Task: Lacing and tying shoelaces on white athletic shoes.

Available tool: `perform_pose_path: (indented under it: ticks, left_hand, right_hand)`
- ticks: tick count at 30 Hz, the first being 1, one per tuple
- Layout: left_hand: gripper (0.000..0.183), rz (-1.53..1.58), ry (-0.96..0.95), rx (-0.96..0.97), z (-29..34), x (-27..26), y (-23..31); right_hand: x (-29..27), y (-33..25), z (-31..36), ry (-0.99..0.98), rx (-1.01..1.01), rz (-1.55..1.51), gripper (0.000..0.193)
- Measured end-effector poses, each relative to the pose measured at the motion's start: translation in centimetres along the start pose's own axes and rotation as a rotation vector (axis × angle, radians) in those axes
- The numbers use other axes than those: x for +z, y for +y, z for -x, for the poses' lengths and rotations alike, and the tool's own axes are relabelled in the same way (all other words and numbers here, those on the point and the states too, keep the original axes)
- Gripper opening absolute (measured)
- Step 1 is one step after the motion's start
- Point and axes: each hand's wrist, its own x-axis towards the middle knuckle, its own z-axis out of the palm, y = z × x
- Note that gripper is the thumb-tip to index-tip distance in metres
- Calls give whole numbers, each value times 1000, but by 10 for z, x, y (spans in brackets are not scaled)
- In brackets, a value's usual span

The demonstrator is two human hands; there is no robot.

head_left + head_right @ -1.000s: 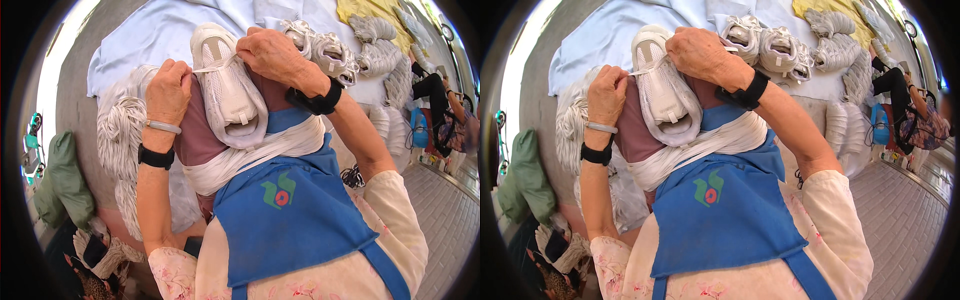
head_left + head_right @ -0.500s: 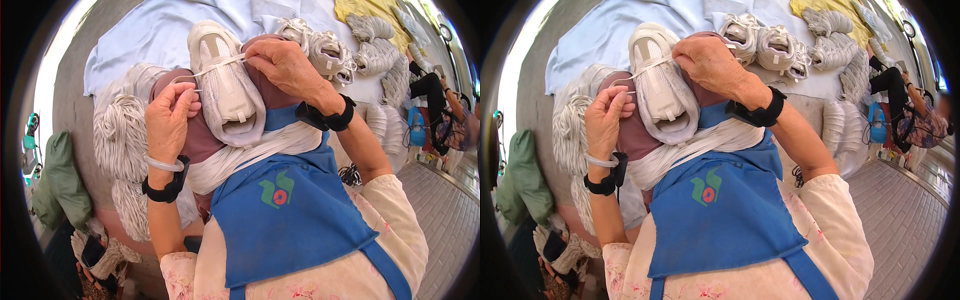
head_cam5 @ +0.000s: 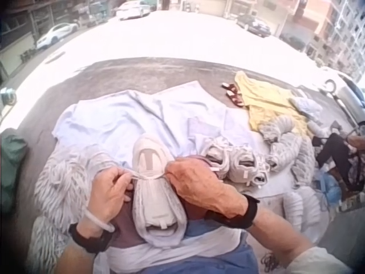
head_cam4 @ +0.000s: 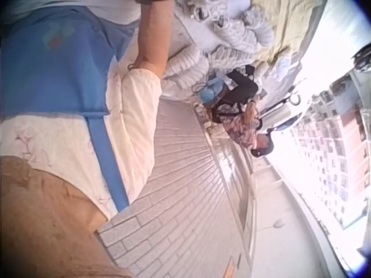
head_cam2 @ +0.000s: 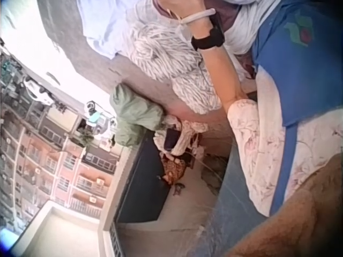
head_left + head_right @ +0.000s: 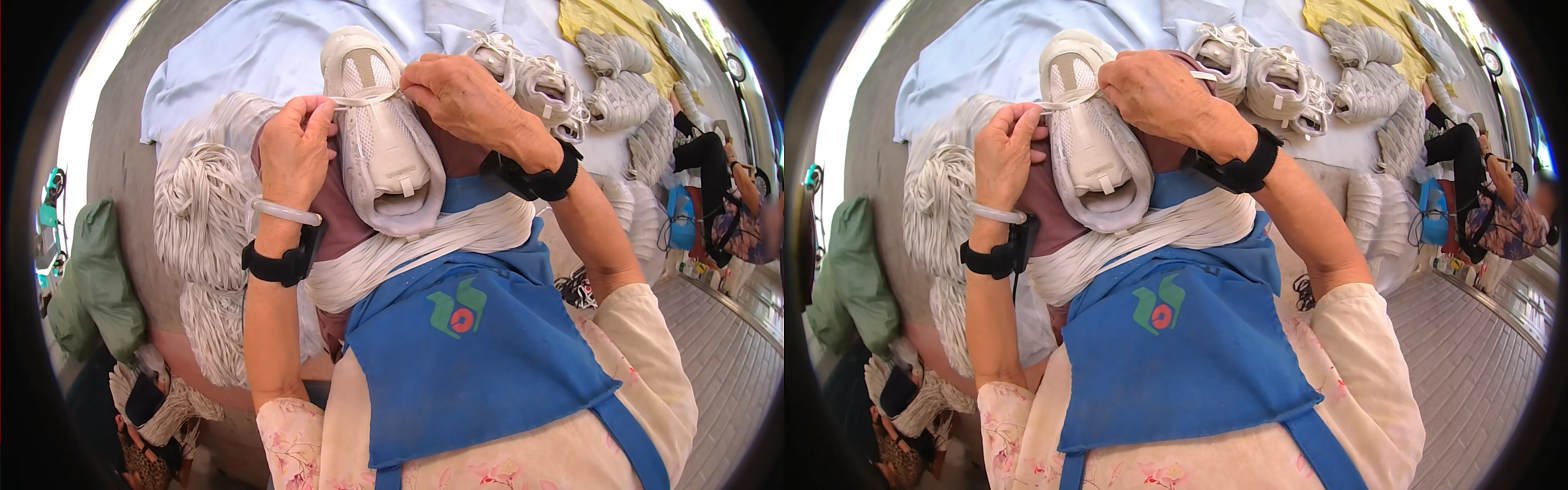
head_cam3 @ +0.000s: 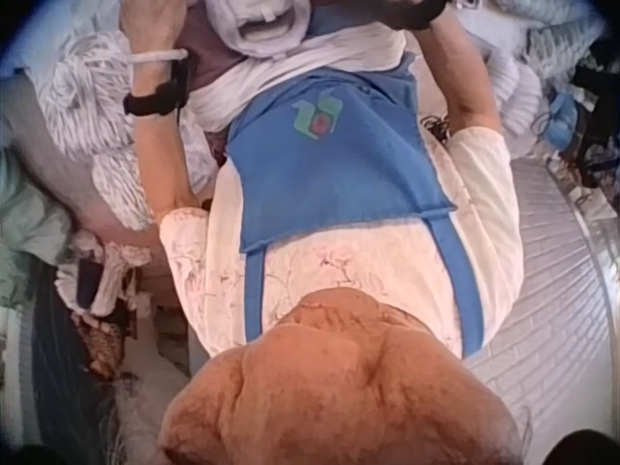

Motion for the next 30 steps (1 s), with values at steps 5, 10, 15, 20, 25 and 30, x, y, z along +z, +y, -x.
perform_pose_path:
  ticks: [5, 10, 15, 20, 25, 30]
  left_hand:
    - [24, 50, -46, -36, -3, -3, -1]
    - [24, -66, -14, 50, -7, -1, -4]
    - [21, -280, 30, 181, -8, 3, 0]
    - [20, -516, 9, 443, -9, 3, 11]
    - [16, -49, -117, -36, -16, -1, 13]
    - [16, -142, -50, 38, -8, 3, 6]
  right_hand:
    - [1, 3, -11, -50, -57, -23, 20]
    - [-3, 1, -12, -106, 129, -108, 20]
    - [-7, -3, -10, -136, 337, -222, 21]
    - [-2, -4, -8, -73, 302, -181, 22]
    - [19, -8, -4, 38, 166, 2, 21]
    - [17, -13, 12, 177, 94, -9, 24]
